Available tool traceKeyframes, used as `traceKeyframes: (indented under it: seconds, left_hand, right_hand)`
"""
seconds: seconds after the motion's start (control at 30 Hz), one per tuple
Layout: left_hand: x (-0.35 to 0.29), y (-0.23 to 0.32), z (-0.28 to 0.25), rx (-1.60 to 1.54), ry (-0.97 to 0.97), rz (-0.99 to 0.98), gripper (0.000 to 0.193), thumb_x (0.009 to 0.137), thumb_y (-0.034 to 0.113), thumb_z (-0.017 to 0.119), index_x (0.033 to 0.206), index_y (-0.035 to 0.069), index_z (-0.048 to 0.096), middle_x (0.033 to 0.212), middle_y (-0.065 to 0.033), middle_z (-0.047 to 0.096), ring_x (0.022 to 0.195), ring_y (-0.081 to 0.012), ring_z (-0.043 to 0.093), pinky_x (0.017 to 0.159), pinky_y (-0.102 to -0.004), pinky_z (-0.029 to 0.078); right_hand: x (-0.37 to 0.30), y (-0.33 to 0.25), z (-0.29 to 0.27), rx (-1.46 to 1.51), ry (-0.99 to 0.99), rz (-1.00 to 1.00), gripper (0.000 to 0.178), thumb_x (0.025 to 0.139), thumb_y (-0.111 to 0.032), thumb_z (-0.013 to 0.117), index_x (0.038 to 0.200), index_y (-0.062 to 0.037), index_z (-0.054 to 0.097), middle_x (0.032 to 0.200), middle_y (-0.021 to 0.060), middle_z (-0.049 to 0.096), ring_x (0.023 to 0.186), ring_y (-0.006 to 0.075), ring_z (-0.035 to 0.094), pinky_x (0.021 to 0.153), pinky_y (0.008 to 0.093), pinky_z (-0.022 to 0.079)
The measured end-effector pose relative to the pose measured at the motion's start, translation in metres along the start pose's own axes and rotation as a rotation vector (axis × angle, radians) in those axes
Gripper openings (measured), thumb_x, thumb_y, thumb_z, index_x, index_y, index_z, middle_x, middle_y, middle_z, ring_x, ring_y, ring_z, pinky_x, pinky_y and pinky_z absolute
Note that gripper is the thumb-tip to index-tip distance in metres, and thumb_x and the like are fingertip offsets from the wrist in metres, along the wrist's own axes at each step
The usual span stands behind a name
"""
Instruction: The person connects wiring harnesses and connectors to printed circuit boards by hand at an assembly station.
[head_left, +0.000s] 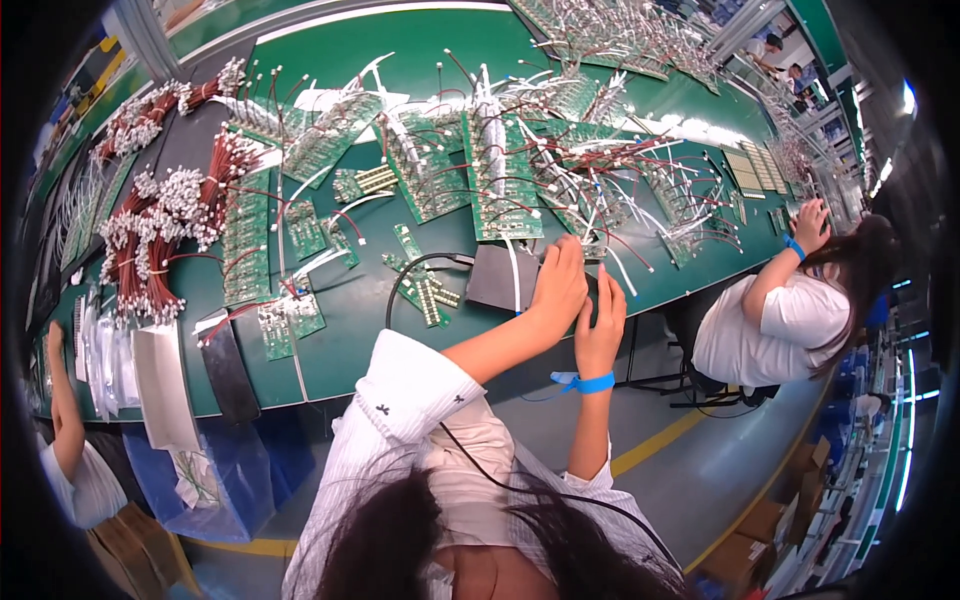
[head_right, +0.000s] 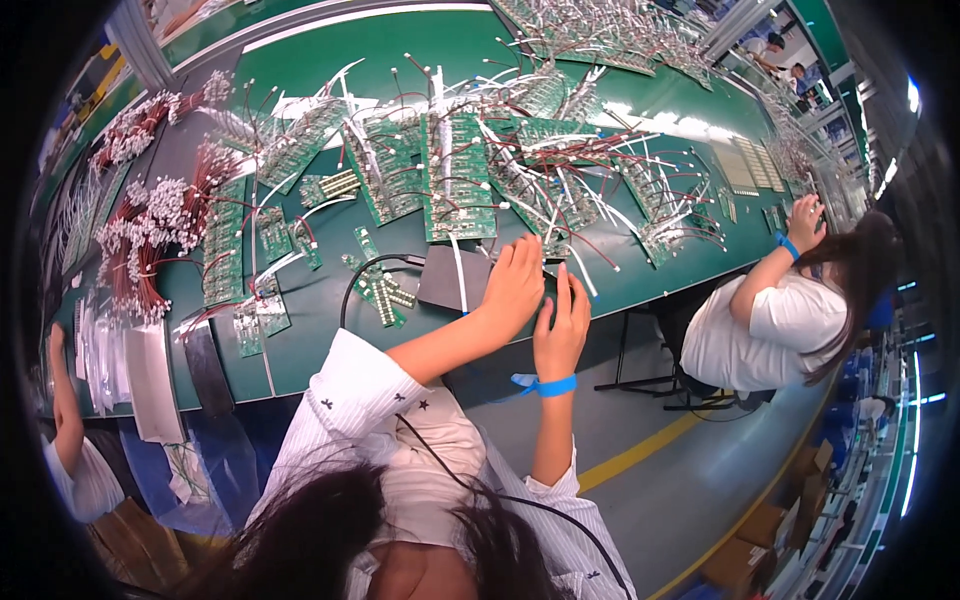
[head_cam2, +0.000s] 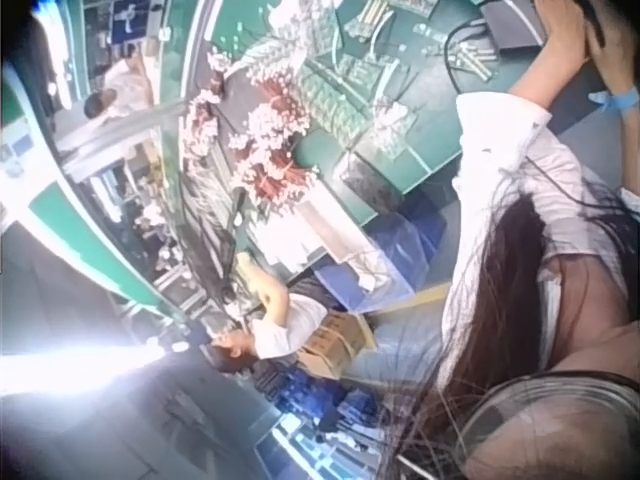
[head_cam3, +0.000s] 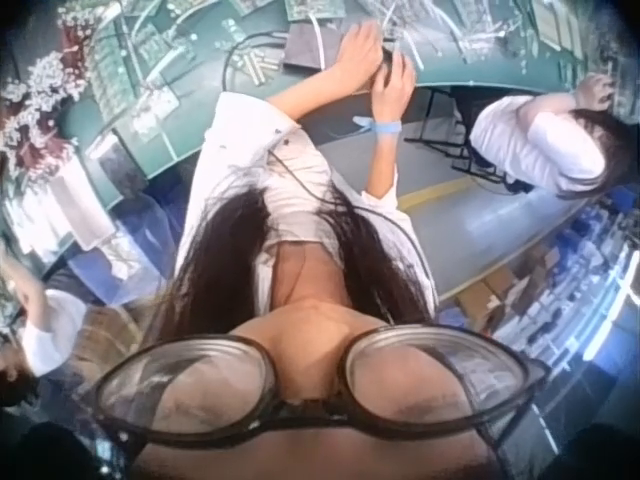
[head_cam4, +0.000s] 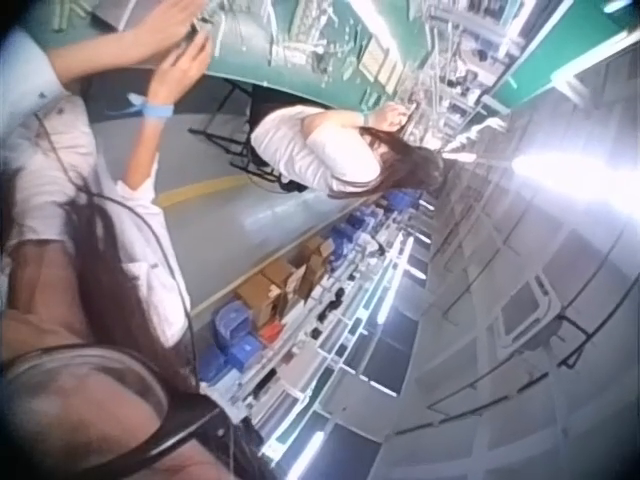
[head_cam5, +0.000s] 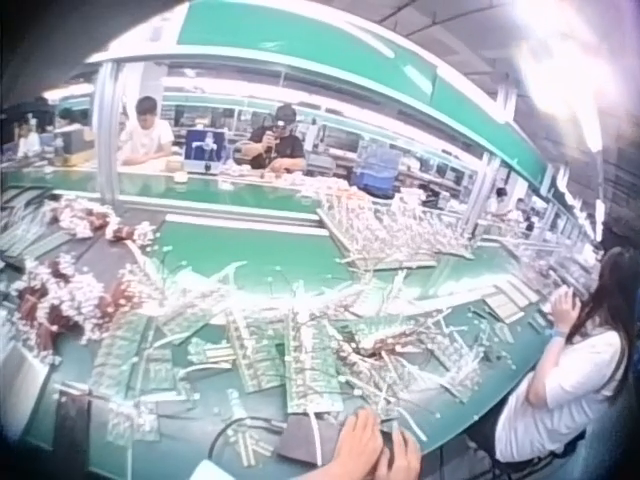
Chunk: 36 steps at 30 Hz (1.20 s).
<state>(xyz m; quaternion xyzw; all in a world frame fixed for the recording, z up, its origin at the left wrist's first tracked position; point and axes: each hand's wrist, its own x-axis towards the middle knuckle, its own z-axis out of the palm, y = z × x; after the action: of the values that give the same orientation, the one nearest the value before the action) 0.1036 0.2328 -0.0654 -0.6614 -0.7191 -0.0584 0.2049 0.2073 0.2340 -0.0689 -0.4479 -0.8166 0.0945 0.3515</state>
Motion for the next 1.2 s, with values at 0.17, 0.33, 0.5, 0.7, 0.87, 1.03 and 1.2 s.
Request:
traceKeyframes:
  seconds: [0.17, 0.33, 0.5, 0.7, 0.87, 1.03, 1.2]
  left_hand:
    - [0.004, 0.001, 0.004, -0.034, -0.068, -0.002, 0.045, 0.075, 0.015, 0.047, 0.113, -0.007, 0.051, 0.098, -0.0124, 0.052, 0.090, -0.0221, 0.042, 0.076, -0.0293, 0.033]
    - [0.004, -0.005, -0.003, -0.188, -0.077, 0.023, 0.032, 0.070, 0.013, 0.052, 0.096, -0.004, 0.059, 0.086, -0.0099, 0.053, 0.086, -0.0227, 0.044, 0.073, -0.0304, 0.035]
    - [0.013, -0.015, -0.002, -0.474, -0.087, 0.055, 0.019, 0.061, 0.004, 0.057, 0.079, -0.002, 0.060, 0.083, -0.0126, 0.052, 0.085, -0.0262, 0.049, 0.069, -0.0312, 0.042]
    - [0.021, -0.040, -0.024, -0.684, 0.170, -0.012, 0.025, 0.055, -0.004, 0.060, 0.079, -0.007, 0.057, 0.082, -0.0172, 0.053, 0.087, -0.0295, 0.051, 0.074, -0.0337, 0.046]
    - [0.024, -0.040, -0.019, -0.579, 0.208, -0.092, 0.015, 0.059, -0.001, 0.058, 0.074, -0.003, 0.061, 0.083, -0.0160, 0.054, 0.086, -0.0271, 0.051, 0.072, -0.0327, 0.046]
    - [0.027, -0.025, -0.008, -0.308, 0.011, -0.016, 0.009, 0.061, 0.009, 0.059, 0.068, 0.005, 0.063, 0.080, -0.0102, 0.057, 0.079, -0.0205, 0.051, 0.071, -0.0303, 0.037]
    - [0.022, -0.024, -0.003, -0.163, -0.089, -0.001, 0.011, 0.066, 0.015, 0.057, 0.069, 0.011, 0.067, 0.079, -0.0079, 0.058, 0.083, -0.0211, 0.048, 0.078, -0.0348, 0.033]
  right_hand:
    - [-0.001, 0.005, 0.000, -0.033, 0.124, 0.011, 0.023, 0.077, 0.006, 0.052, 0.095, -0.0035, 0.062, 0.090, 0.0114, 0.060, 0.084, 0.0269, 0.057, 0.073, 0.0358, 0.045]
    - [-0.002, 0.020, -0.007, -0.042, 0.182, -0.081, 0.023, 0.076, 0.007, 0.053, 0.094, -0.0031, 0.062, 0.090, 0.0118, 0.061, 0.082, 0.0266, 0.058, 0.070, 0.0346, 0.046]
    - [0.001, 0.033, -0.013, -0.006, 0.194, -0.129, 0.022, 0.076, 0.008, 0.053, 0.092, -0.0027, 0.062, 0.092, 0.0117, 0.061, 0.083, 0.0263, 0.060, 0.071, 0.0335, 0.047]
    - [-0.001, 0.046, -0.019, -0.050, 0.274, -0.037, 0.023, 0.076, 0.009, 0.052, 0.092, -0.0028, 0.062, 0.095, 0.0122, 0.061, 0.088, 0.0261, 0.060, 0.072, 0.0330, 0.049]
    - [-0.010, 0.043, -0.026, -0.120, 0.450, -0.121, 0.024, 0.075, 0.012, 0.053, 0.093, -0.0005, 0.063, 0.099, 0.0134, 0.062, 0.093, 0.0264, 0.060, 0.076, 0.0336, 0.050]
    - [-0.008, 0.047, -0.021, -0.127, 0.340, -0.204, 0.021, 0.075, 0.010, 0.055, 0.092, -0.0008, 0.063, 0.099, 0.0139, 0.062, 0.095, 0.0268, 0.059, 0.077, 0.0339, 0.049]
    - [-0.004, 0.049, -0.016, -0.033, 0.237, -0.143, 0.022, 0.074, 0.010, 0.055, 0.091, -0.0009, 0.064, 0.097, 0.0141, 0.062, 0.095, 0.0267, 0.059, 0.077, 0.0339, 0.049]
